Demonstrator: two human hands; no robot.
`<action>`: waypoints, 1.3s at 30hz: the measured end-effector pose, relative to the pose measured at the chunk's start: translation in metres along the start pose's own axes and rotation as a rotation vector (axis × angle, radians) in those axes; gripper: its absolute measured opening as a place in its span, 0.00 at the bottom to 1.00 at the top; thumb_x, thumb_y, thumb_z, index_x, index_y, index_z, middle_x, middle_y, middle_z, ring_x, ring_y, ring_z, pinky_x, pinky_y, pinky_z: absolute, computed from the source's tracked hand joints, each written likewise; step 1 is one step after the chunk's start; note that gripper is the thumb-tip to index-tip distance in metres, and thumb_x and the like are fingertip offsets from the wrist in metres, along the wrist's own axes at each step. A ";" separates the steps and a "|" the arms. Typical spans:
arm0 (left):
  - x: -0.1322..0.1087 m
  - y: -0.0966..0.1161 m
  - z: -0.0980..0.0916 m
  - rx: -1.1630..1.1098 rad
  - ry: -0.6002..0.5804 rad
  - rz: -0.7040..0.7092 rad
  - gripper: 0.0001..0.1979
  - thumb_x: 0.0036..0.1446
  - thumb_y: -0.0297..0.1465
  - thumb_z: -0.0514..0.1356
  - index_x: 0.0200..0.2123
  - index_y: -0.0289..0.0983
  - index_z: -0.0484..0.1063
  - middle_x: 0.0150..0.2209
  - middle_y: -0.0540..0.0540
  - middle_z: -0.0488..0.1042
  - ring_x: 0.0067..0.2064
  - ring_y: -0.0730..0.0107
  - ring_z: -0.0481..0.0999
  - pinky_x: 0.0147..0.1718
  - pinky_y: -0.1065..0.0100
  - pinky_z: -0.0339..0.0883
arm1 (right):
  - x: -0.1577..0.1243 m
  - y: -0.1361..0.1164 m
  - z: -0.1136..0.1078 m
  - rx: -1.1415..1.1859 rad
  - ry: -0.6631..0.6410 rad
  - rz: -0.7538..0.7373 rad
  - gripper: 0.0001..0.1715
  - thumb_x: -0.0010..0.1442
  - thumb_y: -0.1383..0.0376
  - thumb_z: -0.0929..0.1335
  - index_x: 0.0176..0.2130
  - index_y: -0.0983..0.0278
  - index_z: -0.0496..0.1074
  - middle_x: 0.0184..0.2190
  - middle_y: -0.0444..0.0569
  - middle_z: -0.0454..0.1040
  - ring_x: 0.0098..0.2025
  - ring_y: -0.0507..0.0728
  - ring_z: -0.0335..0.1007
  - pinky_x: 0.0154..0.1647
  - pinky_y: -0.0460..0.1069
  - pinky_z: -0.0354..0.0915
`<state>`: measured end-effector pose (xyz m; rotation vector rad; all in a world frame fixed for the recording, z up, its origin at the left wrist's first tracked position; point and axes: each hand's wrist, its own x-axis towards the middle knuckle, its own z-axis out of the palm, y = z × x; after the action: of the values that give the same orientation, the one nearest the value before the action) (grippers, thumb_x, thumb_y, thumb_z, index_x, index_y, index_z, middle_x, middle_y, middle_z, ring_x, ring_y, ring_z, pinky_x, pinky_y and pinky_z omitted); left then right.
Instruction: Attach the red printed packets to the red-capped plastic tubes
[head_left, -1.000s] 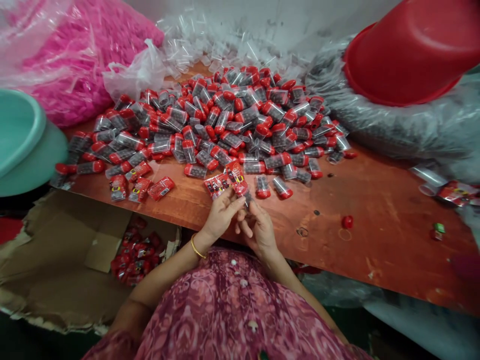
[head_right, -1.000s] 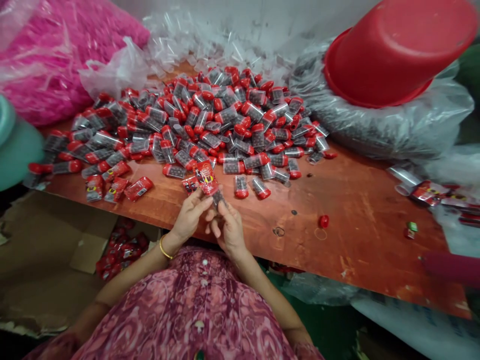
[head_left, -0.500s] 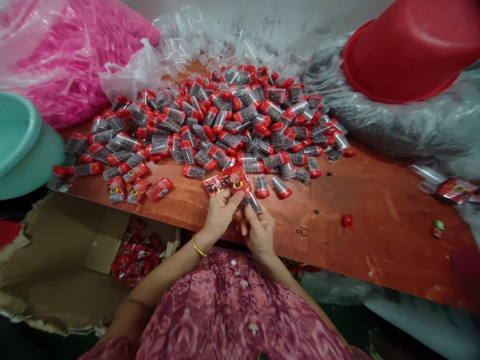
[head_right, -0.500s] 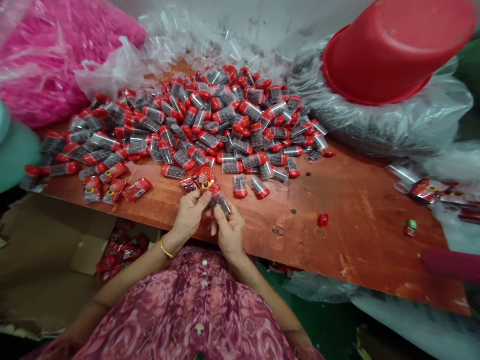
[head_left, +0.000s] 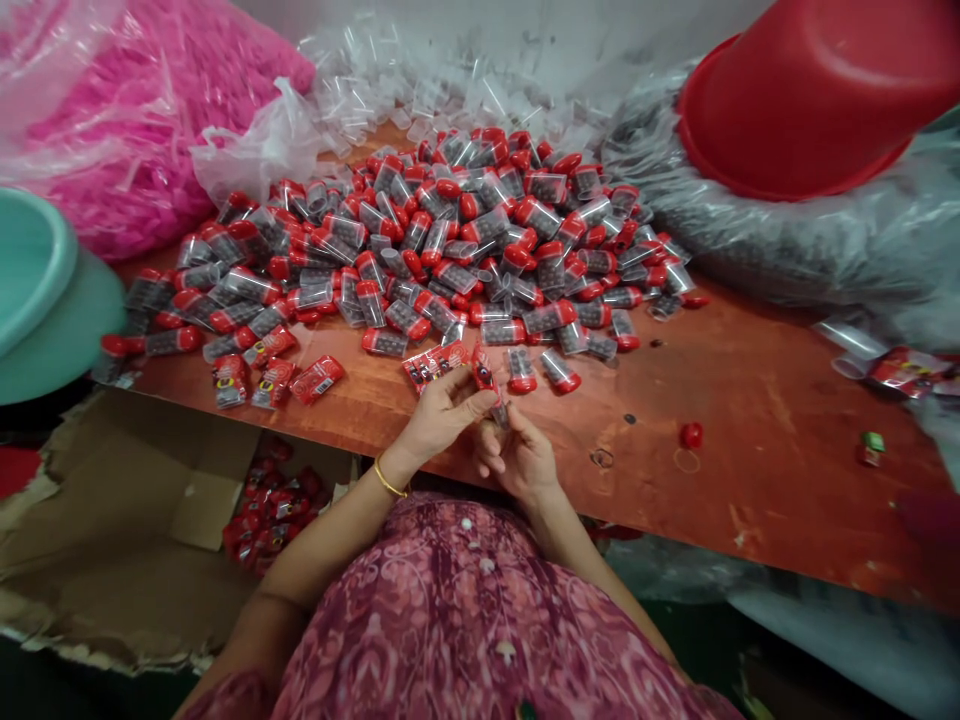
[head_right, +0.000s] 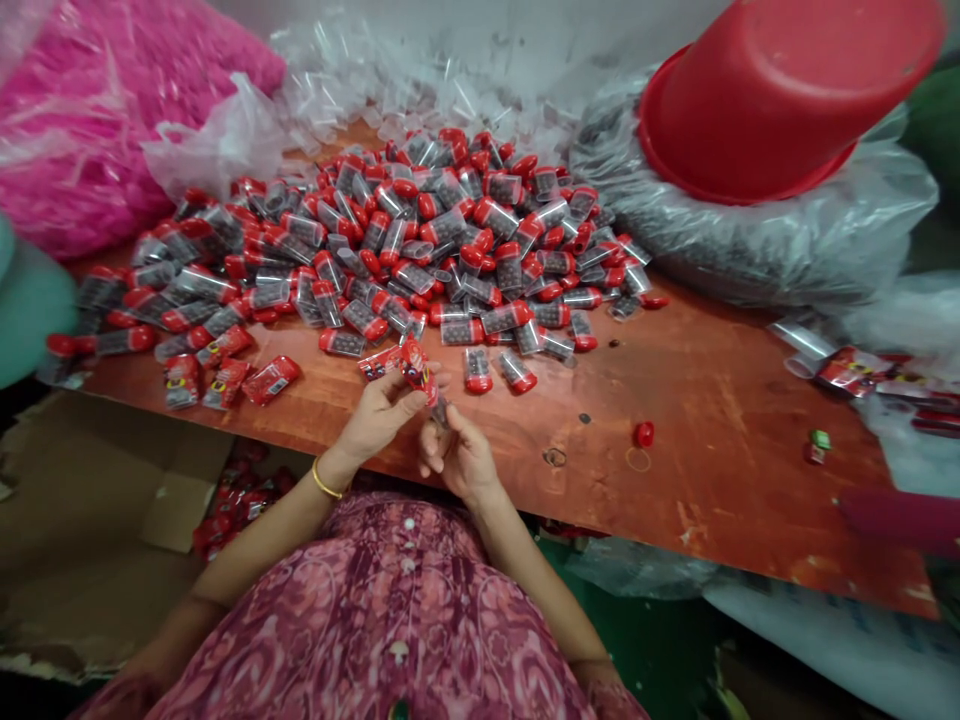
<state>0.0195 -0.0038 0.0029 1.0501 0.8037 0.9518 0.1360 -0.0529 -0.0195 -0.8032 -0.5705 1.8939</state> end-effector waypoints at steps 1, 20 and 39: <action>0.000 -0.003 0.001 0.009 0.018 0.006 0.19 0.45 0.42 0.66 0.36 0.36 0.72 0.36 0.46 0.76 0.41 0.66 0.76 0.44 0.65 0.67 | 0.000 0.001 -0.003 -0.068 0.012 -0.002 0.28 0.52 0.41 0.63 0.20 0.62 0.64 0.12 0.37 0.59 0.11 0.47 0.48 0.13 0.44 0.58; -0.003 -0.032 -0.002 0.480 0.181 0.142 0.14 0.43 0.36 0.68 0.33 0.35 0.72 0.31 0.49 0.75 0.34 0.70 0.74 0.37 0.70 0.67 | -0.001 0.003 -0.040 -1.119 0.413 -0.807 0.11 0.55 0.69 0.65 0.37 0.59 0.75 0.32 0.46 0.78 0.32 0.53 0.73 0.35 0.49 0.70; -0.015 -0.037 -0.011 0.590 0.248 0.100 0.12 0.45 0.38 0.67 0.30 0.36 0.73 0.27 0.50 0.77 0.29 0.70 0.75 0.34 0.69 0.68 | 0.008 -0.004 -0.044 -1.361 0.320 -0.888 0.07 0.55 0.68 0.64 0.30 0.60 0.73 0.29 0.48 0.77 0.31 0.54 0.73 0.33 0.49 0.69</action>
<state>0.0137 -0.0210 -0.0343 1.5063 1.2959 0.9636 0.1683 -0.0418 -0.0480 -1.3080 -1.6940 0.3596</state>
